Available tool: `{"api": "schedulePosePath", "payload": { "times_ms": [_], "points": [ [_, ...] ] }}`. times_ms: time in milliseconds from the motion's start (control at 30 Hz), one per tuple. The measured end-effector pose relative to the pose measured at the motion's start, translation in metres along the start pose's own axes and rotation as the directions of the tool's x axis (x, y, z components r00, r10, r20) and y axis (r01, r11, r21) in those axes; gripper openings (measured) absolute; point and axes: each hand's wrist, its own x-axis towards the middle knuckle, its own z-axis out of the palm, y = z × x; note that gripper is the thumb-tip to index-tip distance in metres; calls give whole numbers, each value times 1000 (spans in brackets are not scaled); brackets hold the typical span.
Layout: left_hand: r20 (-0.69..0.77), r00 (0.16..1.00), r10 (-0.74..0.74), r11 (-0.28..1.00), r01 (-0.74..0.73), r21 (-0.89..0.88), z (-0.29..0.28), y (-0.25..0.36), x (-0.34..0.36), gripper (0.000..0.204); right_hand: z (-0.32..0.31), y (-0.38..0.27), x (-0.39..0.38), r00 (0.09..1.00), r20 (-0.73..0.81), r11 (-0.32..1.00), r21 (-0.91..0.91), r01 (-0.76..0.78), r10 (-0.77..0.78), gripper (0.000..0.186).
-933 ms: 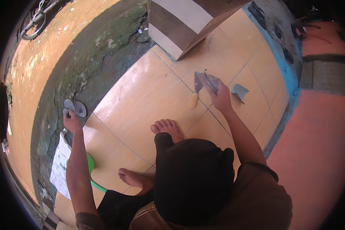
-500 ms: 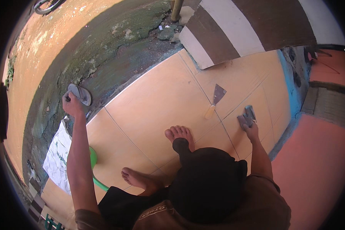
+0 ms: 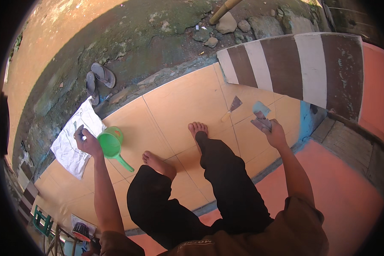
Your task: The person sits on a tiled floor and uses a cloth to wipe the edges and corners of a striped concrete stair. The person repeatedly scrubs the same areas along the stair's edge.
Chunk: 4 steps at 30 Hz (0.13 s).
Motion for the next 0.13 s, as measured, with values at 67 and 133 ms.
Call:
{"api": "schedulePosePath", "payload": {
  "times_ms": [67,133],
  "points": [
    [93,968,-232,962,214,171,-93,-4,-46,15,-29,-13,-30,995,4,995,-21,101,-101,31],
    [207,902,-380,881,284,378,-185,-36,-108,15,-52,-12,-99,998,62,996,-86,8,-3,31]
  ]
}}
